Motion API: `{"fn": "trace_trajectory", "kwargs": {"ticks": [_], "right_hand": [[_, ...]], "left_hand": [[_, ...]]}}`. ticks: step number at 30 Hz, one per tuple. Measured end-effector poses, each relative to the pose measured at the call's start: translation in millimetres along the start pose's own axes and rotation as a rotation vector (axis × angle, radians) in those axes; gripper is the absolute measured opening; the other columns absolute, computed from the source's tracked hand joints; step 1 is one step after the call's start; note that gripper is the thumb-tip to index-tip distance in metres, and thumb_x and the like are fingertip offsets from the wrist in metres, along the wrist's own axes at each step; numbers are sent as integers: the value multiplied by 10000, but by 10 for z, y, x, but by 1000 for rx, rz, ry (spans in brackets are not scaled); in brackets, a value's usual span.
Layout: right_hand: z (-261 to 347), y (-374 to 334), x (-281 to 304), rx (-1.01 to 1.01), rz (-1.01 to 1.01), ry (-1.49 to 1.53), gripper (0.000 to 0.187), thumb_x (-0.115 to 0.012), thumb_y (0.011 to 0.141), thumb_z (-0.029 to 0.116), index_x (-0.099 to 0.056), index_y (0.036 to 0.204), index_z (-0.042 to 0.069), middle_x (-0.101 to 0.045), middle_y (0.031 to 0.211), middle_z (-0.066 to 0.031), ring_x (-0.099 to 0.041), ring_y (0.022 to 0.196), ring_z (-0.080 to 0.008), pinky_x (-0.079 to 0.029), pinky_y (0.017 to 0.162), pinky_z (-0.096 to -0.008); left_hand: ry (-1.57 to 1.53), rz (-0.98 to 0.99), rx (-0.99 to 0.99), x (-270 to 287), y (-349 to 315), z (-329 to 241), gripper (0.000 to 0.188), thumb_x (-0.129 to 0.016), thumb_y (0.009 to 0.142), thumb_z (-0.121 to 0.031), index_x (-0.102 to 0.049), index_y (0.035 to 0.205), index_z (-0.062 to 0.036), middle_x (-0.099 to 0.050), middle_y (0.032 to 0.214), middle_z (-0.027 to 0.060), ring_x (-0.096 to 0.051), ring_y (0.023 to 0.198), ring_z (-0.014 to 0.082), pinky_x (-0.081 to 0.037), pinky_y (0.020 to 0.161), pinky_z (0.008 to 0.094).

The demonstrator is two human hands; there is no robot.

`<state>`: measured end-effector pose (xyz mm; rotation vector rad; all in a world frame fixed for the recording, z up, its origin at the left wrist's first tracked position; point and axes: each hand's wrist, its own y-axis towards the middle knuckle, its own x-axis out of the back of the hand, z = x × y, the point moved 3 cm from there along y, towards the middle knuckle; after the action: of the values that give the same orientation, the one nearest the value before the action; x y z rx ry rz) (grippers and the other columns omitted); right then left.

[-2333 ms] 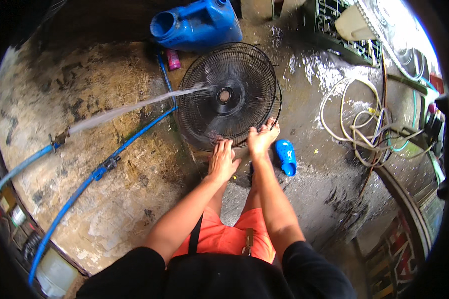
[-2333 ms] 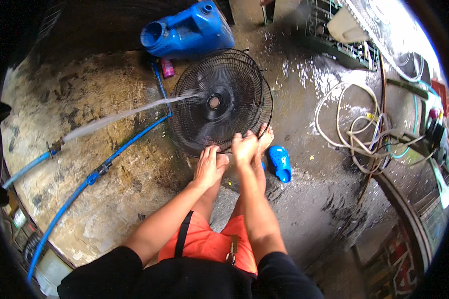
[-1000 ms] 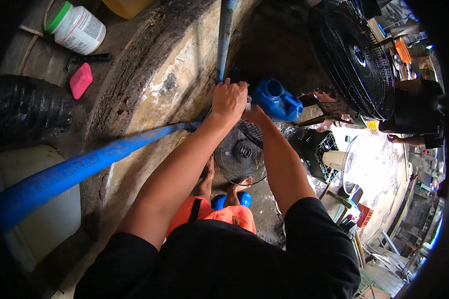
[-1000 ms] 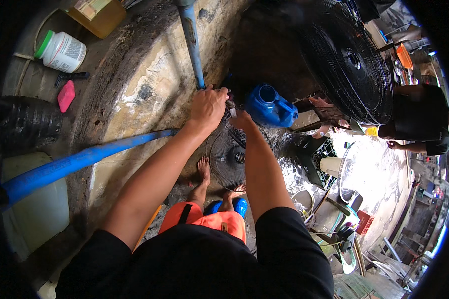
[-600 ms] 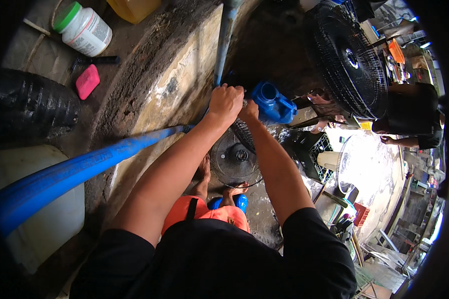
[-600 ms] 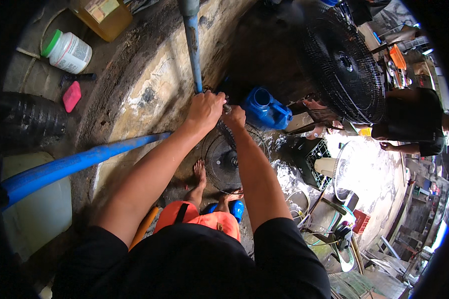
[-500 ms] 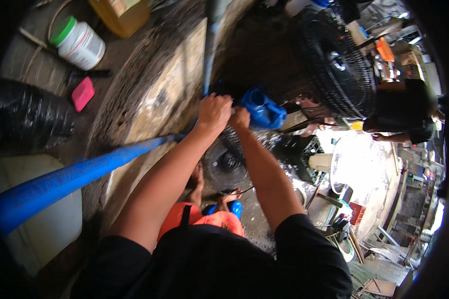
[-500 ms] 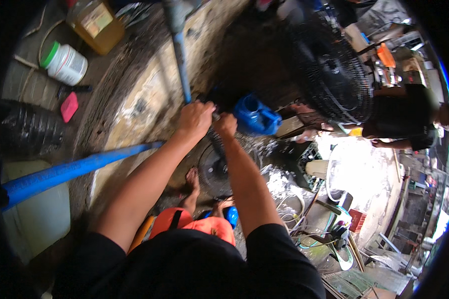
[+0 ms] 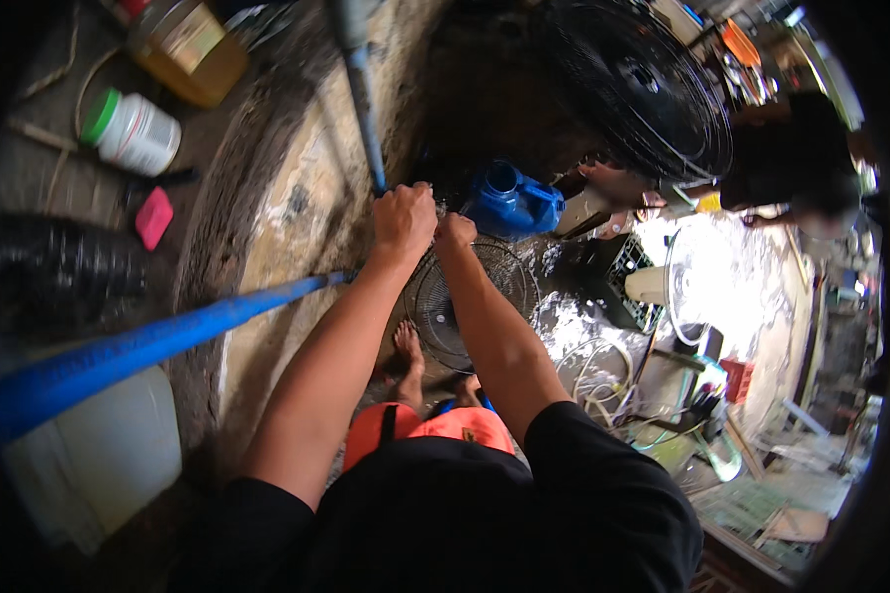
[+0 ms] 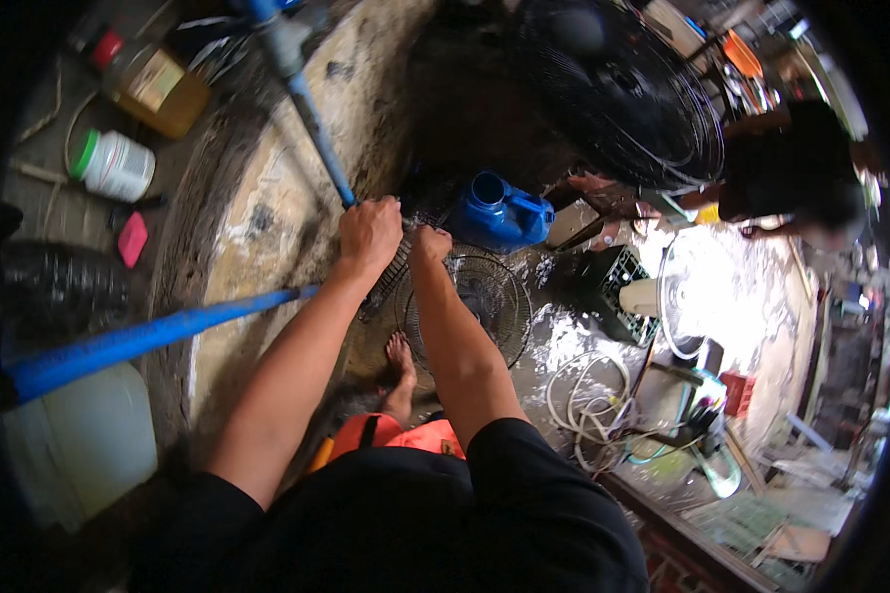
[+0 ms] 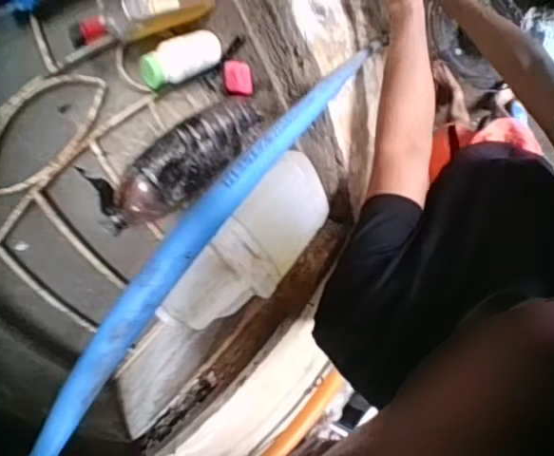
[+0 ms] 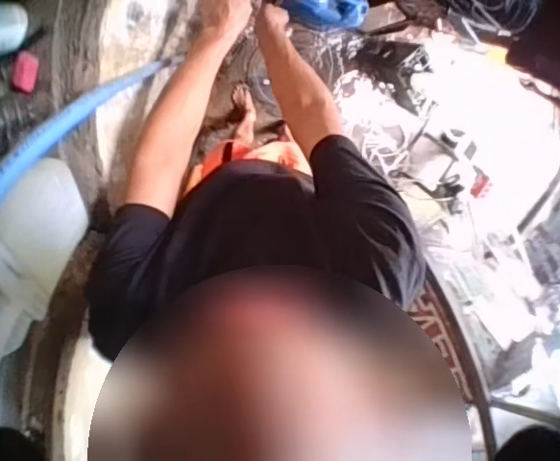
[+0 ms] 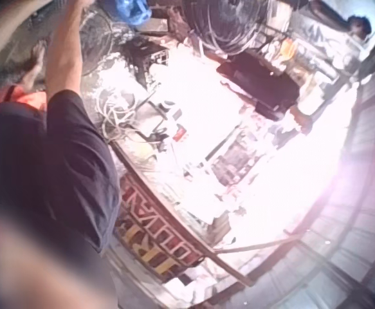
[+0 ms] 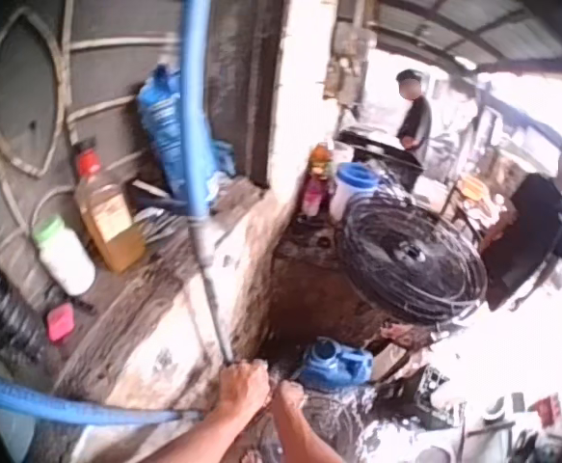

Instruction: The person washes a fan cage and blades using a hose and a brush in a wet workshop area. They rinse the parts thoroughly, scrub them, and then reassemble the fan before carrying it away.

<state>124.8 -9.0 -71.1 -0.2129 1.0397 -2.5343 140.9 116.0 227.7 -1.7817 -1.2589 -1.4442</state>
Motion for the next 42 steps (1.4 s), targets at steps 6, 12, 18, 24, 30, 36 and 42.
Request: {"fn": "trace_trajectory", "kwargs": {"ticks": [6,12,18,24,30,36,42], "right_hand": [[200,-222,-272,338,-171,-169,253,-779,640,133,-595,807,85,-651,762,-116,-630,718,-294,-523,735,-413],[1123,-304,359,182,125,-377,224,-717,805,36,-541,942,54,-617,707,-83,-457,472,-130,-333,367,-281],[1335,-596,352,328,415,-954,275,-722,832,127,-629,1077,42,-678,800,-125,-619,623,-190,-450,443,-351],[1450,-1015,901,901,472,-1462,254,-729,819,248,-681,995,71,-713,939,-179,-679,935,-376,-527,794,-462],[2033,-1337,1562,1058,621,-1494,181,-663,892,189,-608,955,28,-660,867,-221,-637,865,-437,-486,748,-496],[2417,-1251,1873,1057,709,-1520,236,-670,908,240,-609,898,12,-675,814,-187,-665,775,-365,-483,690,-439],[2588,-1099,1948,1063,707,-1464,297,-638,933,291,-641,874,0,-675,765,-174,-679,720,-306,-487,665,-421]], "left_hand": [[29,22,28,95,18,-42,275,-571,936,-266,-695,787,-70,-694,753,179,-683,723,398,-549,675,499],[-10,-34,30,102,-12,-42,278,-576,937,-278,-688,782,-77,-686,724,176,-680,702,388,-547,647,490],[5,-40,51,106,-50,-33,277,-569,946,-280,-667,779,-82,-674,700,178,-674,686,387,-543,643,492],[-135,-59,43,114,-99,58,287,-568,948,-300,-667,794,-79,-681,726,176,-677,696,379,-546,655,488],[-216,-14,63,109,-177,43,392,-564,963,-415,-659,1024,-40,-695,963,227,-694,795,375,-558,711,470],[-511,-286,47,321,-1046,189,380,-653,937,-283,-597,1222,-38,-635,1106,210,-616,1063,352,-505,905,429],[-450,-43,270,-39,-3438,749,289,-641,933,-211,-634,1153,-22,-676,1072,179,-653,968,359,-524,812,412]]}}
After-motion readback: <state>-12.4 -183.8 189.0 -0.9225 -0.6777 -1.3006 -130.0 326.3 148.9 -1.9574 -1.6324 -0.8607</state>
